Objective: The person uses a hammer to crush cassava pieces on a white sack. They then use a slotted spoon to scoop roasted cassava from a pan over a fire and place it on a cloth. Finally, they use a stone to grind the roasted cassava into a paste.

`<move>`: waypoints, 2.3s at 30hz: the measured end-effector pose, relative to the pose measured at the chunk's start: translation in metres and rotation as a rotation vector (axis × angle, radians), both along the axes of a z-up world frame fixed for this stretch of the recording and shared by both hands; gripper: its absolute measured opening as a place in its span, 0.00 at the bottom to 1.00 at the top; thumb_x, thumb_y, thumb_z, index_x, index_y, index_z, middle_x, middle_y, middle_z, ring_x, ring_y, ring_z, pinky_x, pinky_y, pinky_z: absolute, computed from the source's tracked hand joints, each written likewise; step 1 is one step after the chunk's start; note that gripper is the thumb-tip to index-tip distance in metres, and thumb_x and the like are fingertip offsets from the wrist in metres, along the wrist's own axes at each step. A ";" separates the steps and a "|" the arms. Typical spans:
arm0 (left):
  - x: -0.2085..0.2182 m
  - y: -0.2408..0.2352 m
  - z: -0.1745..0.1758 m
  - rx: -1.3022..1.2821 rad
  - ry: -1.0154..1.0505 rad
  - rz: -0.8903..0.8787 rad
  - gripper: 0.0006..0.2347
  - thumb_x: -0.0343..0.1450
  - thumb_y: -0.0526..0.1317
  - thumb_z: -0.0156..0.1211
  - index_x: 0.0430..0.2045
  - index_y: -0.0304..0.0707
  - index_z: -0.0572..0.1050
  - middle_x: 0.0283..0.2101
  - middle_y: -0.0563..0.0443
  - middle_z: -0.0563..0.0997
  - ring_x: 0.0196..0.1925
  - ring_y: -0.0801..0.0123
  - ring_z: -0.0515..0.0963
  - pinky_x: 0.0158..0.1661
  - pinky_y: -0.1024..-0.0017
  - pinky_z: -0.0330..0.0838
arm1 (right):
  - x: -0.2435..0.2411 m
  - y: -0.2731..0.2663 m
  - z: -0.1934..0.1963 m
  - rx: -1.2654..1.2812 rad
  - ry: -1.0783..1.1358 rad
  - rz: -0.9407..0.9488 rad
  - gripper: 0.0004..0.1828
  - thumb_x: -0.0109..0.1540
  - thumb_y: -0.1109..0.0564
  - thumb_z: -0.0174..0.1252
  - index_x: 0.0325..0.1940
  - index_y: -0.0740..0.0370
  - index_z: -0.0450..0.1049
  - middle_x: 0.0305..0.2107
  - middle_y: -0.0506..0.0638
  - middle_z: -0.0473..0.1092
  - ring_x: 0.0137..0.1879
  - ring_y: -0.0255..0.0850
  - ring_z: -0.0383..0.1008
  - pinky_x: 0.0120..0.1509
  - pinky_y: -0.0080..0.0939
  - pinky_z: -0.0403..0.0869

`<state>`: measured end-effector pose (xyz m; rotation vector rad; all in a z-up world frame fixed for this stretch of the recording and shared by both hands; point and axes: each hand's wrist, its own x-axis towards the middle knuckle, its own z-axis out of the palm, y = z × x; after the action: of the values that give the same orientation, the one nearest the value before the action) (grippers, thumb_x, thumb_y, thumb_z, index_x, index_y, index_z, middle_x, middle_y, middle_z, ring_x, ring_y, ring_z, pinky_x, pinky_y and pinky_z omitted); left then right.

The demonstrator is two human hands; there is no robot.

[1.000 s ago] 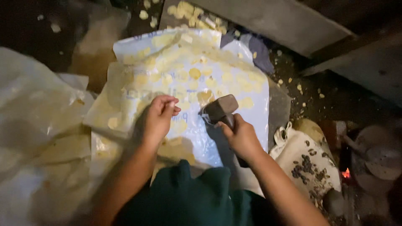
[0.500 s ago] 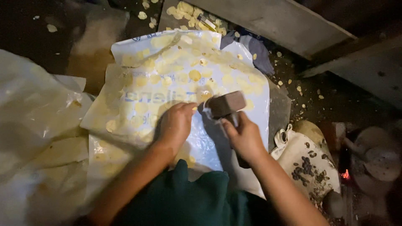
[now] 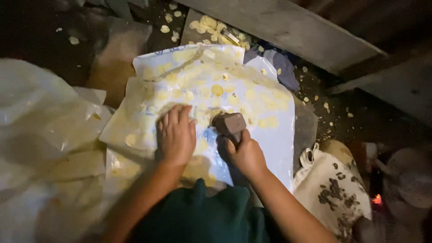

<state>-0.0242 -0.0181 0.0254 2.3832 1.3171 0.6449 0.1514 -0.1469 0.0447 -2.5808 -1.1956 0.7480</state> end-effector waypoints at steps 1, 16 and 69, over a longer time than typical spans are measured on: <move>-0.006 -0.003 -0.005 0.109 0.001 0.044 0.21 0.70 0.47 0.65 0.58 0.45 0.74 0.59 0.43 0.75 0.65 0.50 0.73 0.65 0.44 0.58 | 0.001 -0.004 0.000 -0.063 0.011 0.006 0.31 0.64 0.40 0.56 0.59 0.68 0.65 0.38 0.75 0.75 0.49 0.70 0.79 0.52 0.68 0.77; 0.000 -0.007 -0.001 -0.158 0.244 -0.090 0.27 0.80 0.55 0.37 0.74 0.43 0.54 0.78 0.39 0.52 0.80 0.50 0.48 0.72 0.37 0.33 | -0.004 -0.001 0.003 -0.027 0.032 -0.072 0.30 0.62 0.38 0.58 0.54 0.65 0.68 0.36 0.73 0.76 0.49 0.69 0.78 0.50 0.67 0.77; 0.269 -0.277 -0.005 0.425 0.333 -1.663 0.31 0.72 0.39 0.41 0.75 0.41 0.49 0.77 0.34 0.51 0.79 0.46 0.48 0.72 0.47 0.42 | 0.263 -0.351 0.015 0.464 -0.031 -0.712 0.19 0.70 0.44 0.50 0.46 0.65 0.70 0.43 0.64 0.71 0.52 0.61 0.70 0.54 0.60 0.68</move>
<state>0.2445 -0.2955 0.0206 2.8661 -1.0109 -0.0457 0.4148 -0.4984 0.0595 -2.3517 -0.3215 0.2356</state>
